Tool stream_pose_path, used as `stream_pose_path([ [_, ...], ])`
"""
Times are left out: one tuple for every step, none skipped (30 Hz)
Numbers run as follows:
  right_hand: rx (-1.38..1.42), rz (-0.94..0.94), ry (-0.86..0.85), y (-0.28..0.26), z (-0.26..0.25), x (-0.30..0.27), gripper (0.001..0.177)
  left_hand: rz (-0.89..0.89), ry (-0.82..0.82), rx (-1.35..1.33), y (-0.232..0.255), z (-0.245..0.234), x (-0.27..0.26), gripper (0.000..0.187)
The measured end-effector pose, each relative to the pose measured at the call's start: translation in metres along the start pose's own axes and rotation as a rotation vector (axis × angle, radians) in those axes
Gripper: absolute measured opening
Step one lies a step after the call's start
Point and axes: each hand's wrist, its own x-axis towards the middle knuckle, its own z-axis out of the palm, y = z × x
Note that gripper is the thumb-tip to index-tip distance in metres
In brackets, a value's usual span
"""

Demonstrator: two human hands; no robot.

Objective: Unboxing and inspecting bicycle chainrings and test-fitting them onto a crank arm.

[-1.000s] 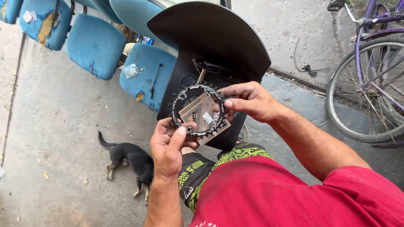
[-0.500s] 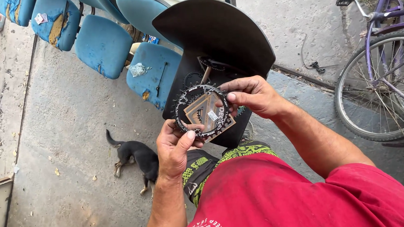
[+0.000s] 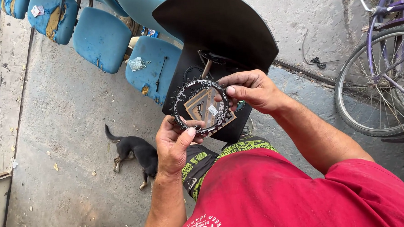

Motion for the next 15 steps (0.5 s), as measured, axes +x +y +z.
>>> stream_pose_path([
  [-0.004, -0.002, 0.000, 0.001, 0.000, 0.000, 0.031, 0.000, -0.003, -0.001, 0.000, -0.001, 0.000, 0.026],
  [-0.009, -0.005, -0.001, 0.001, 0.000, -0.001, 0.031, 0.001, -0.006, -0.002, -0.001, -0.002, -0.001, 0.025],
  [-0.010, -0.005, -0.002, 0.001, 0.000, -0.001, 0.031, 0.003, -0.006, -0.003, 0.001, 0.000, -0.002, 0.025],
  [-0.011, -0.004, -0.002, 0.001, 0.000, -0.001, 0.031, 0.000, -0.013, -0.007, 0.004, 0.002, -0.002, 0.025],
  [-0.012, -0.002, -0.002, 0.002, 0.000, -0.002, 0.031, -0.002, -0.020, -0.011, 0.006, 0.004, -0.003, 0.024],
  [-0.012, 0.001, -0.005, 0.001, 0.002, -0.002, 0.031, -0.002, -0.015, -0.012, 0.006, 0.004, -0.004, 0.024],
  [-0.012, -0.002, 0.001, 0.001, 0.003, -0.002, 0.031, -0.001, -0.025, -0.013, 0.006, 0.004, -0.005, 0.025],
  [-0.012, -0.007, 0.005, -0.001, 0.005, -0.001, 0.032, 0.002, -0.034, -0.015, 0.006, 0.004, -0.005, 0.026],
  [-0.013, -0.004, 0.001, 0.001, 0.003, -0.002, 0.032, 0.004, -0.029, -0.016, 0.006, 0.004, -0.006, 0.026],
  [-0.008, -0.006, 0.001, 0.002, 0.001, -0.002, 0.032, 0.011, -0.038, -0.014, 0.006, 0.004, -0.007, 0.027],
  [-0.004, -0.008, 0.001, 0.003, 0.000, -0.002, 0.033, 0.017, -0.046, -0.012, 0.006, 0.004, -0.008, 0.028],
  [-0.004, -0.008, -0.002, 0.004, 0.000, -0.003, 0.033, 0.019, -0.044, -0.012, 0.005, 0.003, -0.009, 0.028],
  [-0.002, -0.014, -0.003, 0.004, -0.001, -0.003, 0.033, 0.014, -0.048, -0.012, 0.003, 0.003, -0.010, 0.028],
  [-0.002, -0.022, -0.002, 0.004, -0.001, -0.004, 0.032, 0.006, -0.053, -0.014, 0.002, 0.002, -0.011, 0.028],
  [-0.002, -0.022, -0.003, 0.003, 0.001, -0.005, 0.032, 0.007, -0.053, -0.014, 0.002, 0.002, -0.012, 0.028],
])
